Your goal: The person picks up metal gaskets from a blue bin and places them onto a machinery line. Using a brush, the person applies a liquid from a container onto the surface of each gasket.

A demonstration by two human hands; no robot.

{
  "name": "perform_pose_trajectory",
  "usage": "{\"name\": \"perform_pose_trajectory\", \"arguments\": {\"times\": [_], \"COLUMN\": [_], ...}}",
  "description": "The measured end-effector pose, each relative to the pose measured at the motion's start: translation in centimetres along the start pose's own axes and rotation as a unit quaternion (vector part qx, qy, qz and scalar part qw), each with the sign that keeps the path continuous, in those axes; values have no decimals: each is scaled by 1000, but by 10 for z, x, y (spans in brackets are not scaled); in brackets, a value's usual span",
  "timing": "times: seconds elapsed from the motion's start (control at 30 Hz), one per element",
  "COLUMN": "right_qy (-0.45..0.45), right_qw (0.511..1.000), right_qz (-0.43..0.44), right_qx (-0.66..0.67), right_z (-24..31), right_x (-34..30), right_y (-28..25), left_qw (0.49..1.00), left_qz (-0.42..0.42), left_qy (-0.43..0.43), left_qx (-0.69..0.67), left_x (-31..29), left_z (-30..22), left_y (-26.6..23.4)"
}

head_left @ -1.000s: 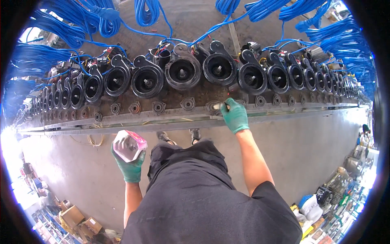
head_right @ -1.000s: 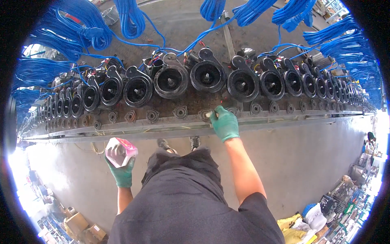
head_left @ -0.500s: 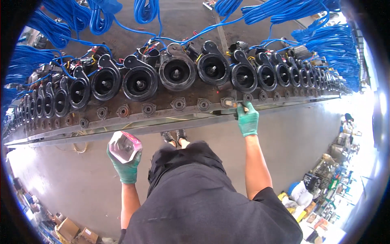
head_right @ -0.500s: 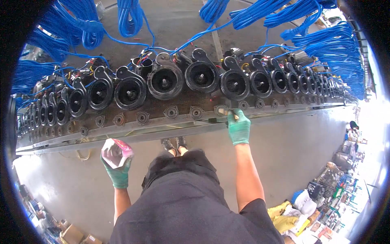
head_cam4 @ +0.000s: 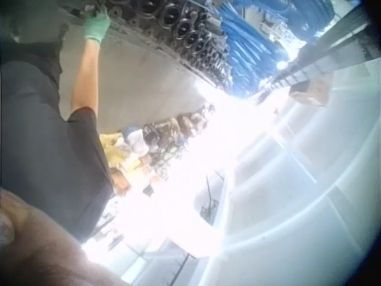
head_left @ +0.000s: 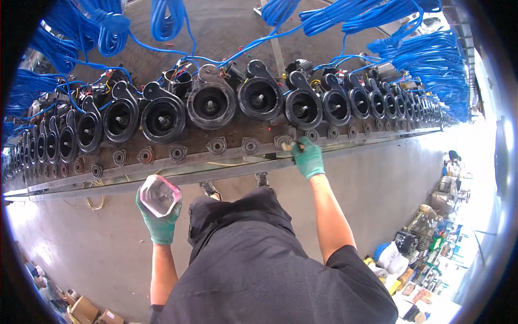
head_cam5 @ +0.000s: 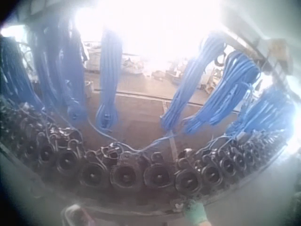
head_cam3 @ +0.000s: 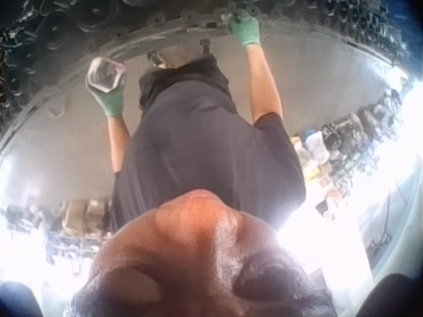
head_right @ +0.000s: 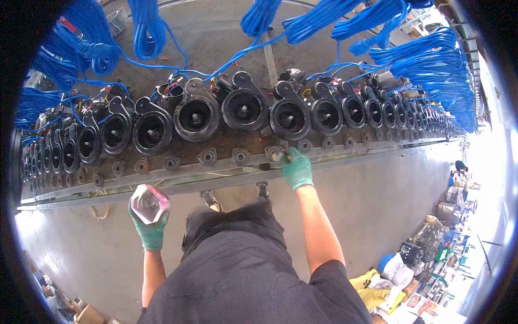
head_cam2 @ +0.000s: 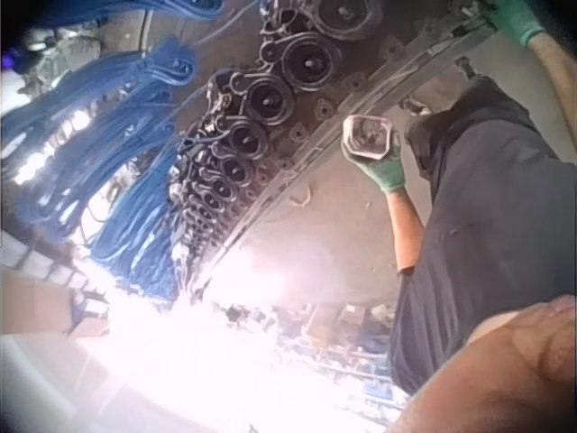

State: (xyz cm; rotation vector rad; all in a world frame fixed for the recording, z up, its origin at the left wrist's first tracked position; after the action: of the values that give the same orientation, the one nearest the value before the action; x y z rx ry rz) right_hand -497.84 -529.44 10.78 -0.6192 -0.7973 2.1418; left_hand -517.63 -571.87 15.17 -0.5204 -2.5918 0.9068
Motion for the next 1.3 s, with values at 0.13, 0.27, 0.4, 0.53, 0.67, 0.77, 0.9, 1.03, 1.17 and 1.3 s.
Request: {"name": "perform_pose_trajectory", "arguments": {"times": [0.13,0.27,0.4,0.53,0.67,0.77,0.9,1.03,1.17,1.3], "right_qy": [-41,-69,18,-46,-108,-149,-91,-181,-129,-123], "right_qw": [986,990,974,982,978,987,983,975,989,991], "right_qz": [31,-38,-57,-1,48,49,152,95,68,-15], "right_qx": [160,121,216,181,169,46,47,93,32,53], "right_z": [4,-22,-73,-101,-80,-74,-71,-70,-72,-75], "right_x": [12,15,25,46,61,67,70,69,71,68], "right_y": [-7,-65,-114,-108,-109,-119,-122,-104,-113,-142], "left_qw": [1000,999,1000,999,998,996,994,988,995,987], "left_qz": [-4,-28,-10,4,-5,-45,-68,-62,-41,-50], "left_qy": [1,-16,-15,-40,-57,-77,-87,-106,-86,-97], "left_qx": [-5,17,15,-23,14,6,-19,-95,-36,-115], "left_x": [-9,-21,-34,-44,-56,-63,-70,-60,-54,-56], "left_z": [-32,-82,-120,-159,-195,-213,-216,-221,-210,-192], "left_y": [36,77,114,150,167,173,175,175,169,173]}}
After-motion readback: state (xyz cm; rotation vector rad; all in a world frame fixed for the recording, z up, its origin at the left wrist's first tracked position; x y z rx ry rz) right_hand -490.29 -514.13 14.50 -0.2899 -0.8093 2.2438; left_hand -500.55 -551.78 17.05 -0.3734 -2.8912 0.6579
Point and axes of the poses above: each hand's wrist, its own x-axis towards the middle knuckle, its own y-axis out of the palm, z = x × y, the point moved 2 cm from there along x, towards the middle knuckle, and after that the axes turned 6 degrees about x, right-handed, at the moved point
